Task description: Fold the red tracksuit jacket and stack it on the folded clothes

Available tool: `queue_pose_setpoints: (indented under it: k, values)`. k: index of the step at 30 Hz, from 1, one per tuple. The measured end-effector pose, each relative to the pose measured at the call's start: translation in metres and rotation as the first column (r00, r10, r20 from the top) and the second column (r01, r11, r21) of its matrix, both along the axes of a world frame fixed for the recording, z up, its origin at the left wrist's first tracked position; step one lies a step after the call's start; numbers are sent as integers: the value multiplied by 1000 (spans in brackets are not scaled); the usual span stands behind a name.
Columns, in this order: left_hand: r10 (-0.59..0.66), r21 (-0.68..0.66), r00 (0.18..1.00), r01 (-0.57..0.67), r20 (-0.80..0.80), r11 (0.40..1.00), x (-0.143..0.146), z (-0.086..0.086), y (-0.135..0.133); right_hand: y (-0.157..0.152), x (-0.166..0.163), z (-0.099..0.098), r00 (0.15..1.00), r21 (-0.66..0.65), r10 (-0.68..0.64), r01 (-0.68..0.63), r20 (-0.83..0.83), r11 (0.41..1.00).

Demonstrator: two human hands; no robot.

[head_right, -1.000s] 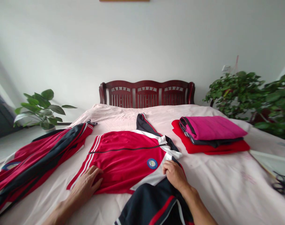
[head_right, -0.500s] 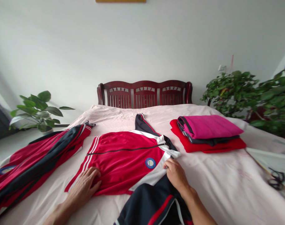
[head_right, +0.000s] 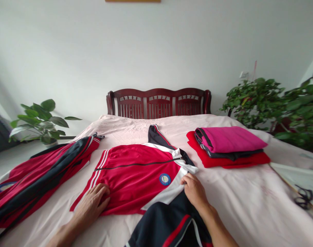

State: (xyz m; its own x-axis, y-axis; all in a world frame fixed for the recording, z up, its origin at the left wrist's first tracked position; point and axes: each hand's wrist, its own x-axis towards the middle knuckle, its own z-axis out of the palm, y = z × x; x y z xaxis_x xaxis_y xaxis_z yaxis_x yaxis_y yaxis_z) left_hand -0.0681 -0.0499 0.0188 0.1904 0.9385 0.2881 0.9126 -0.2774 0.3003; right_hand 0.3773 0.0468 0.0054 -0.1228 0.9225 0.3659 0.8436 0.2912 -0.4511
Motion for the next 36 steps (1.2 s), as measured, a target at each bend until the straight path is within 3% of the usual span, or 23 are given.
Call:
queue_pose_setpoints:
  k: [24, 36]
  values:
    - [-18, 53, 1000, 18, 2, 998, -2, -4, 2, 1, 1, -3, 1000, 13, 14, -14, 26, 1000]
    - [5, 1, 1000, -5, 0, 1000, -2, -4, 3, 2, 2, -5, 1000, 26, 19, -19, 12, 999]
